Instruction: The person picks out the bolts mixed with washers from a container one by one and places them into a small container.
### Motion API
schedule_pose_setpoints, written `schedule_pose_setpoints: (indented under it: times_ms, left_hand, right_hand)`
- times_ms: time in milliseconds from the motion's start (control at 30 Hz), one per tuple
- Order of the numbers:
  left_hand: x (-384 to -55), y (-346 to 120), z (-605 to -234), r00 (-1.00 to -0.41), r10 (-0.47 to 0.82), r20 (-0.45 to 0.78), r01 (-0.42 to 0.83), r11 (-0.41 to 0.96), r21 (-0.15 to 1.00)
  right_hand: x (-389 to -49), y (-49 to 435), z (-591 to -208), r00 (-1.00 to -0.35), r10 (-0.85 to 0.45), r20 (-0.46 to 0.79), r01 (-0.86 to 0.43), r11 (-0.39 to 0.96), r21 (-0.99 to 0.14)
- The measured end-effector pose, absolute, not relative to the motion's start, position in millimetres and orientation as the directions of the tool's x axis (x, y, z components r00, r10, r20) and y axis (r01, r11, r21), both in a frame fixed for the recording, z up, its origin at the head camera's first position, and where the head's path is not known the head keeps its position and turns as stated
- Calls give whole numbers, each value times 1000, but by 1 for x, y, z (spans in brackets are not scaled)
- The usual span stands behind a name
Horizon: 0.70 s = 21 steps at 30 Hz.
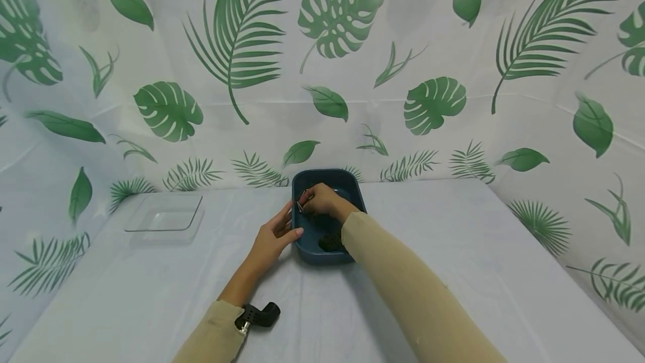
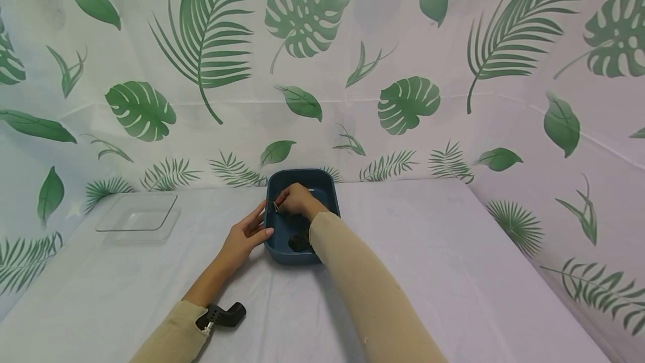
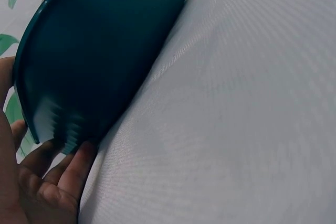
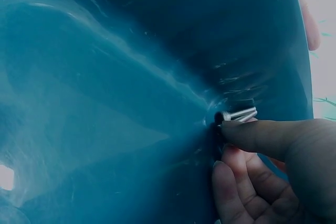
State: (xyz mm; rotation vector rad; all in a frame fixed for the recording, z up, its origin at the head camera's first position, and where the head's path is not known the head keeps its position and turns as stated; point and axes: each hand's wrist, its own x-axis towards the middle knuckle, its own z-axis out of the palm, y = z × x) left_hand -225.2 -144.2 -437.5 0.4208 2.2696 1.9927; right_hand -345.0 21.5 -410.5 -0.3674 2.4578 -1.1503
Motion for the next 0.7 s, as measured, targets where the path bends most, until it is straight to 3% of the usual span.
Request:
schedule_pose_setpoints:
  times_ms: [700]
  left_hand:
    - [-226, -144, -437, -960, 261, 98, 130, 109, 985]
  right_hand:
    - [-345, 23, -409, -886, -394, -245, -61, 621, -781]
